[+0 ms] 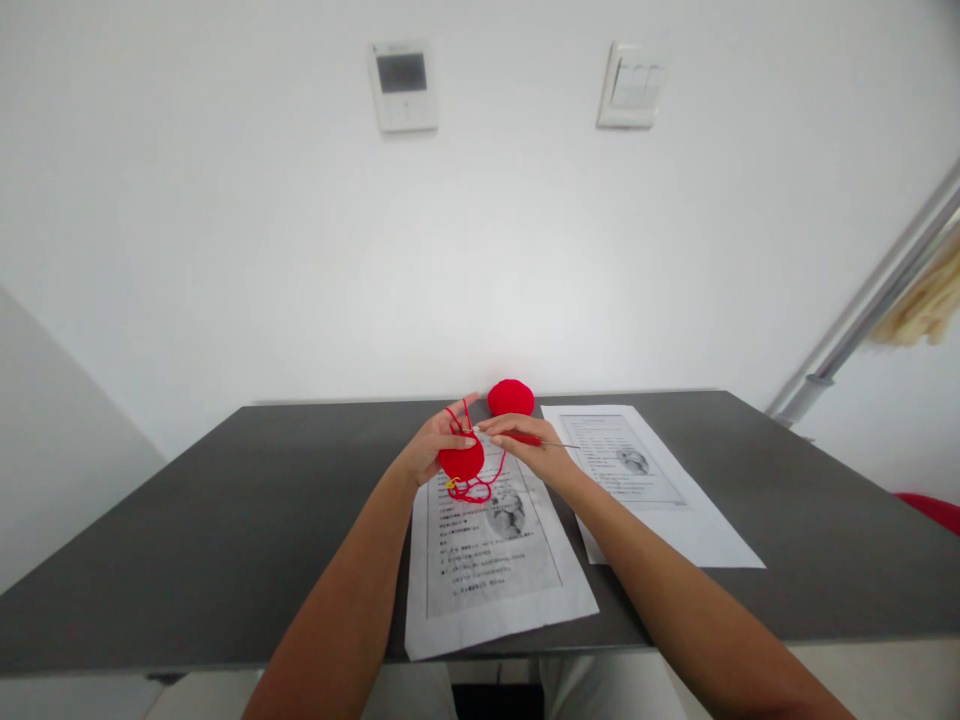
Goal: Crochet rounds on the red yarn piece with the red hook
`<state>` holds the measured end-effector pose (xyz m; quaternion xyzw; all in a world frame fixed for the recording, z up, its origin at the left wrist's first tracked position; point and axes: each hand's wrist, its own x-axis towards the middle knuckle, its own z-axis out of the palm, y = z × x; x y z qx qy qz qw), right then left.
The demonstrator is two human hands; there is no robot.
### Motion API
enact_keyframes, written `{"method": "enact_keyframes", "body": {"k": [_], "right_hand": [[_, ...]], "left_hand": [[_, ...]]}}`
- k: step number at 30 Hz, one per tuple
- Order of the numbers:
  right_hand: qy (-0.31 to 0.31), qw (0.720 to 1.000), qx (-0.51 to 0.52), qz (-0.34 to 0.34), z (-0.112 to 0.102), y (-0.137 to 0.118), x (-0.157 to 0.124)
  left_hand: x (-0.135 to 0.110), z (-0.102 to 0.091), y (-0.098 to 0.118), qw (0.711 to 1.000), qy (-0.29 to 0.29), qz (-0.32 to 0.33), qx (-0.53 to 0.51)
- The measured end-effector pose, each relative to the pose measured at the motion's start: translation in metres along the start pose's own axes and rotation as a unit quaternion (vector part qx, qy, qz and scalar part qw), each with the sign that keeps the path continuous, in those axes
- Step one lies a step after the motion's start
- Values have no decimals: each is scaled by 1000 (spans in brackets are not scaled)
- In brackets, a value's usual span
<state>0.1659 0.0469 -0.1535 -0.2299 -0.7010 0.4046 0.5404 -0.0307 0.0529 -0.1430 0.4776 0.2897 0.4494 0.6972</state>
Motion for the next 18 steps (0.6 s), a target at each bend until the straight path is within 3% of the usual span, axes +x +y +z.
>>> {"method": "enact_keyframes", "body": {"k": [6,18], "right_hand": [[-30,999,-19,-1,-1,3,-3],[-14,999,-30,33,-6,8,-1]], "left_hand": [[1,-1,-1,1000,3,-2,12],[2,3,-1,998,28,14,49]]}}
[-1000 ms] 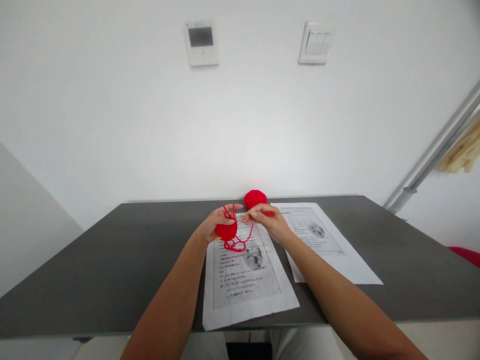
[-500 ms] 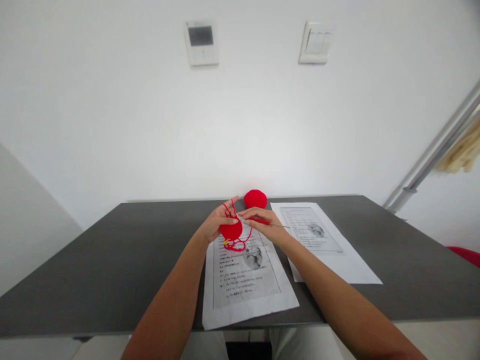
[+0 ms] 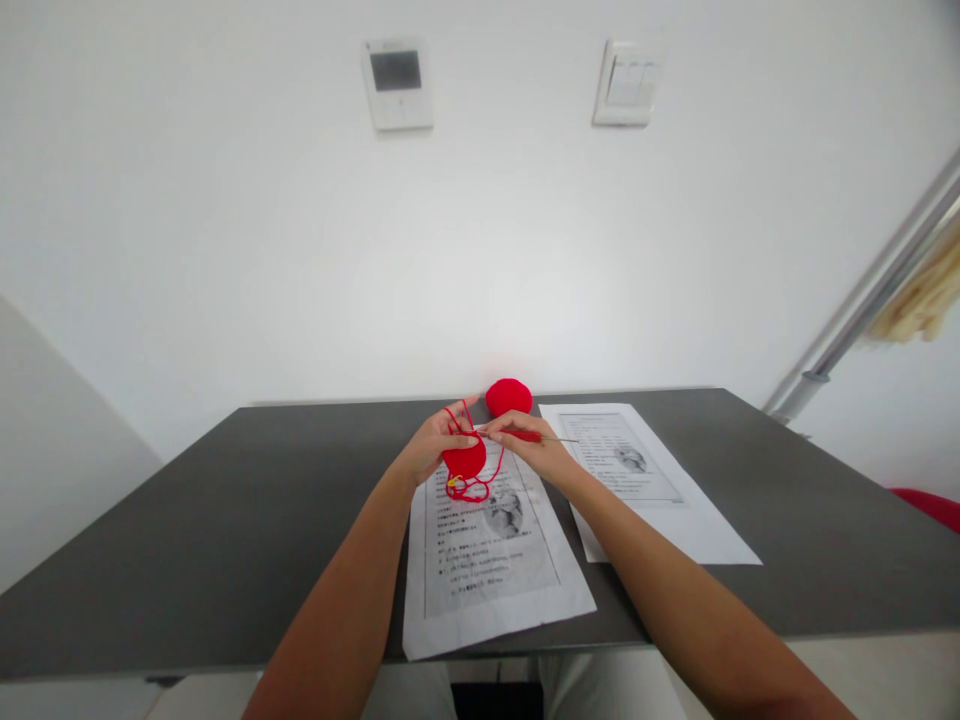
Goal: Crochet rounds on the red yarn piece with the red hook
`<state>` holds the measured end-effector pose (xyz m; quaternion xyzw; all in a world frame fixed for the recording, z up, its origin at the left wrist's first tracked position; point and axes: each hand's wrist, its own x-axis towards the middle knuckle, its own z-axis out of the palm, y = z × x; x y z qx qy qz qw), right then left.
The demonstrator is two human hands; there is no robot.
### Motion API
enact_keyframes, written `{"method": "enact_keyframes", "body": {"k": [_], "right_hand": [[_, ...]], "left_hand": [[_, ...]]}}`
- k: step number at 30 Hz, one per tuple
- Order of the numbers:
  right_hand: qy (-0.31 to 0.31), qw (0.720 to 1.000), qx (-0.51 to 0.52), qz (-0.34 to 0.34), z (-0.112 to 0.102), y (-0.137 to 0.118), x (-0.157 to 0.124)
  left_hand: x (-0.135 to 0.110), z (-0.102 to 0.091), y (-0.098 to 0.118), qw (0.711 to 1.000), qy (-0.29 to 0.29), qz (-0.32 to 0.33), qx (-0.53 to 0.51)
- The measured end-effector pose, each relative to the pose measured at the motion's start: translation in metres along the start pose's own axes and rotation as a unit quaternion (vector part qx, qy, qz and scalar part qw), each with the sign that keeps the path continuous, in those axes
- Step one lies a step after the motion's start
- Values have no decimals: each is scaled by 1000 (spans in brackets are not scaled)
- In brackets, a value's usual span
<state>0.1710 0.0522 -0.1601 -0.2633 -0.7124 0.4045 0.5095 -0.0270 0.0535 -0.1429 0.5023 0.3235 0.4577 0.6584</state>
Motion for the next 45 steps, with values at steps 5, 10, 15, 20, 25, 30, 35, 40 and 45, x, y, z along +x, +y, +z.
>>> {"method": "enact_keyframes", "body": {"k": [5,10,15,20,25,30,35,40,45], "right_hand": [[13,1000,1,8,-2,-3,1],[18,1000,16,13,-3,-5,1],[-1,998,47,32,-5,-5,1],[-24,996,68,42,-9,-3,2],[-46,996,71,42,-13,-4,2],[-64,996,58,36,-18,-3,1],[-79,995,47,33,-21,-3,1],[-87,995,30,25,-21,-5,1],[-91,996,6,16,-22,-5,1]], "left_hand": [[4,-3,-2,999,21,28,7],[7,-5,-4,998,34,46,26],[7,-6,-3,996,39,52,54],[6,-7,-3,995,40,50,80],[6,-7,-3,993,35,48,99],[7,-5,-4,992,27,44,116],[7,-4,-6,991,24,40,129],[7,-3,-6,989,26,41,142],[7,-3,-6,987,27,39,155]]}}
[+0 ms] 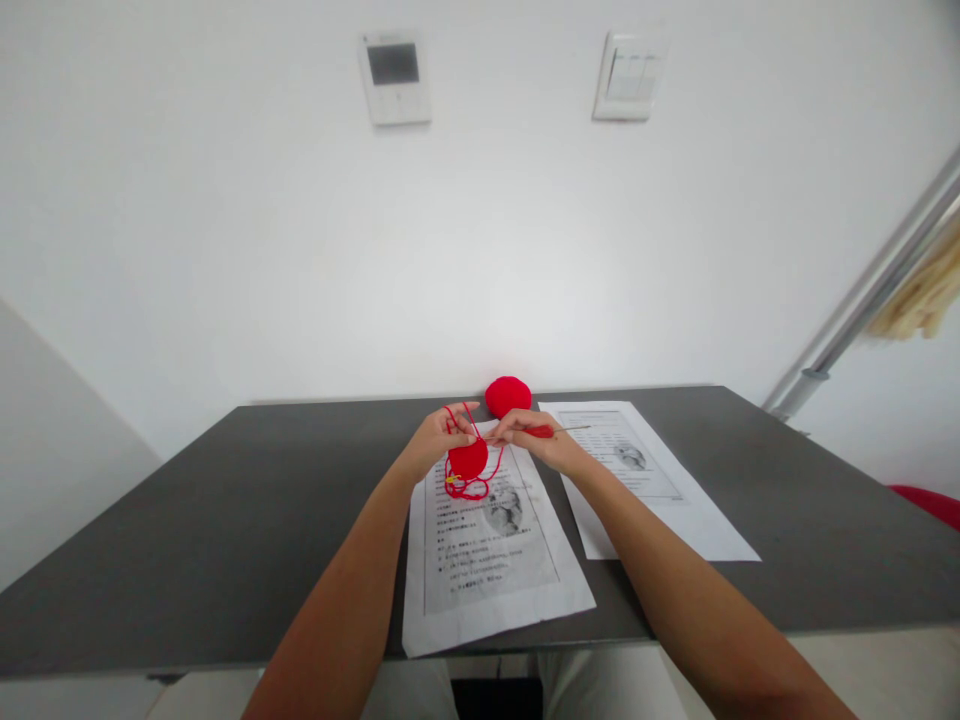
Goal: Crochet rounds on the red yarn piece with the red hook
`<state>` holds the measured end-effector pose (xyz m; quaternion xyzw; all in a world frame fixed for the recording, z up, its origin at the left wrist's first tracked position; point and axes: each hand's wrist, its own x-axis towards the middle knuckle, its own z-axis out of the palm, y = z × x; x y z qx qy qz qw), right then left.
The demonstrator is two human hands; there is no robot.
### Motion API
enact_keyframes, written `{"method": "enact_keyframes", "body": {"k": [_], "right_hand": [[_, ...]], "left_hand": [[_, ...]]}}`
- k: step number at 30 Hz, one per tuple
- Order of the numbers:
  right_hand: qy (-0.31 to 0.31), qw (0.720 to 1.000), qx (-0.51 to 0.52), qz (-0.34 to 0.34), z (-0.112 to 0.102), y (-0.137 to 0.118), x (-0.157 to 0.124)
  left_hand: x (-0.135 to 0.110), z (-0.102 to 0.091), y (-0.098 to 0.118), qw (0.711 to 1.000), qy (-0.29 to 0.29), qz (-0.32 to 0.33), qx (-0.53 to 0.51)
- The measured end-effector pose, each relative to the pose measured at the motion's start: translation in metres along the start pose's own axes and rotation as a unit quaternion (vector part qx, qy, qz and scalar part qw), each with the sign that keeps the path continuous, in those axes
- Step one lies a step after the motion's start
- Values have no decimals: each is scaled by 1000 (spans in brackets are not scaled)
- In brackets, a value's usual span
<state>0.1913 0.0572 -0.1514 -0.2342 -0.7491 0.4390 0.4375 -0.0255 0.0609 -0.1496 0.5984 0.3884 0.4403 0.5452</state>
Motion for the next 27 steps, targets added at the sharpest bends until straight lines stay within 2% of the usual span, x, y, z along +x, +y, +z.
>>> {"method": "enact_keyframes", "body": {"k": [9,16,27], "right_hand": [[-6,996,-82,-15,3,-3,-1],[-16,987,-155,-37,6,-7,-1],[13,958,-242,-152,14,12,1]], "left_hand": [[-1,2,2,999,4,7,38],[1,5,1,996,29,29,77],[2,13,6,993,80,41,77]]}}
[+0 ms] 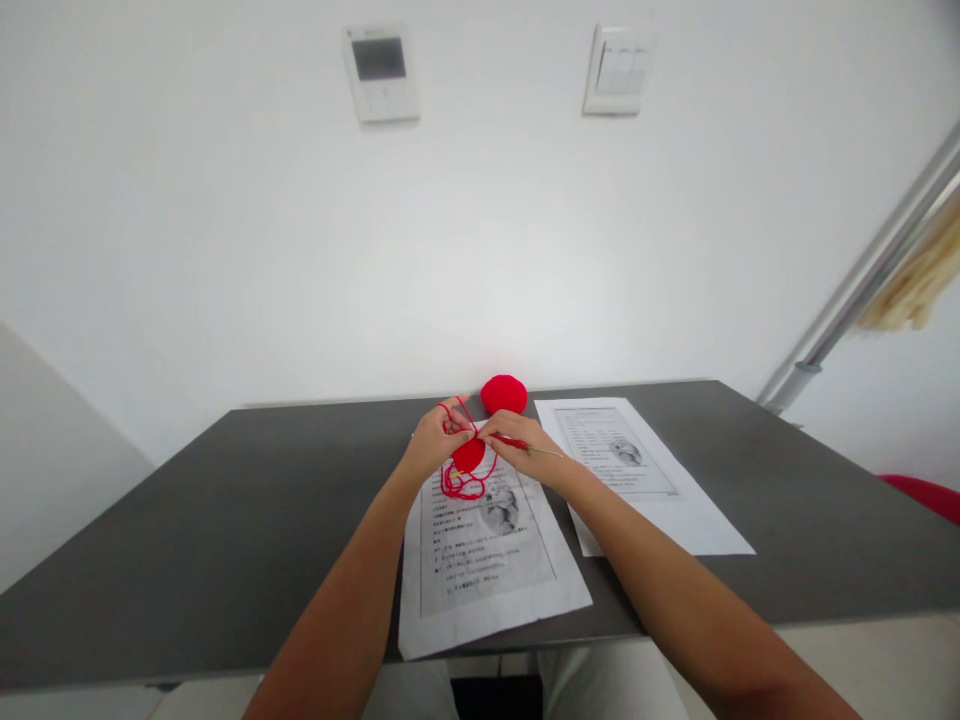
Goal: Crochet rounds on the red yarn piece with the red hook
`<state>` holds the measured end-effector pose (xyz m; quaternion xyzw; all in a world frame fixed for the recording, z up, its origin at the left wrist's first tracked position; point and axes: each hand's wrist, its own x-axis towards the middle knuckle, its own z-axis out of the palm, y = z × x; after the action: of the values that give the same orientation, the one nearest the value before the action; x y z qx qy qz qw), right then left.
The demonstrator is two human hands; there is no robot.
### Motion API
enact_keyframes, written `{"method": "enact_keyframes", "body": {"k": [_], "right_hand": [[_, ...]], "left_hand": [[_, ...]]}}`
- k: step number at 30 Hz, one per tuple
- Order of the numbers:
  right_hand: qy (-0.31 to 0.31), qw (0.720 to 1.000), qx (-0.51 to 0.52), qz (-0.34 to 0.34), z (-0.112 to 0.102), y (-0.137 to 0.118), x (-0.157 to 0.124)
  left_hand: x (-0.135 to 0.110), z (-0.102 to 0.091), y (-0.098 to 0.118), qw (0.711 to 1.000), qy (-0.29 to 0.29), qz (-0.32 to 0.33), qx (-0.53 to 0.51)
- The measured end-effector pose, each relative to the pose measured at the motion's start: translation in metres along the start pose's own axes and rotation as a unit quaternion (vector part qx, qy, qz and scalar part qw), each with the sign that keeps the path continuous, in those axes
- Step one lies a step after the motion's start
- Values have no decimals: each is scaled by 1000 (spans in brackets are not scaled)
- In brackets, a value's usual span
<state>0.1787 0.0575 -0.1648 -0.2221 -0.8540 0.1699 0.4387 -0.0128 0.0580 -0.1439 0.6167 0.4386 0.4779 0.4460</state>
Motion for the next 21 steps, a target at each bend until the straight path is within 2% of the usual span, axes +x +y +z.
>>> {"method": "enact_keyframes", "body": {"k": [5,12,17,21], "right_hand": [[25,998,-35,-40,5,3,-2],[34,994,-75,-72,7,5,-3],[35,991,-113,-70,5,4,-5],[40,986,-153,-52,11,4,-5]], "left_hand": [[3,-3,-6,998,19,-36,-47],[3,-2,-14,982,7,-77,-174],[1,6,-17,964,4,-100,-248],[1,13,-22,961,21,-99,-257]]}}
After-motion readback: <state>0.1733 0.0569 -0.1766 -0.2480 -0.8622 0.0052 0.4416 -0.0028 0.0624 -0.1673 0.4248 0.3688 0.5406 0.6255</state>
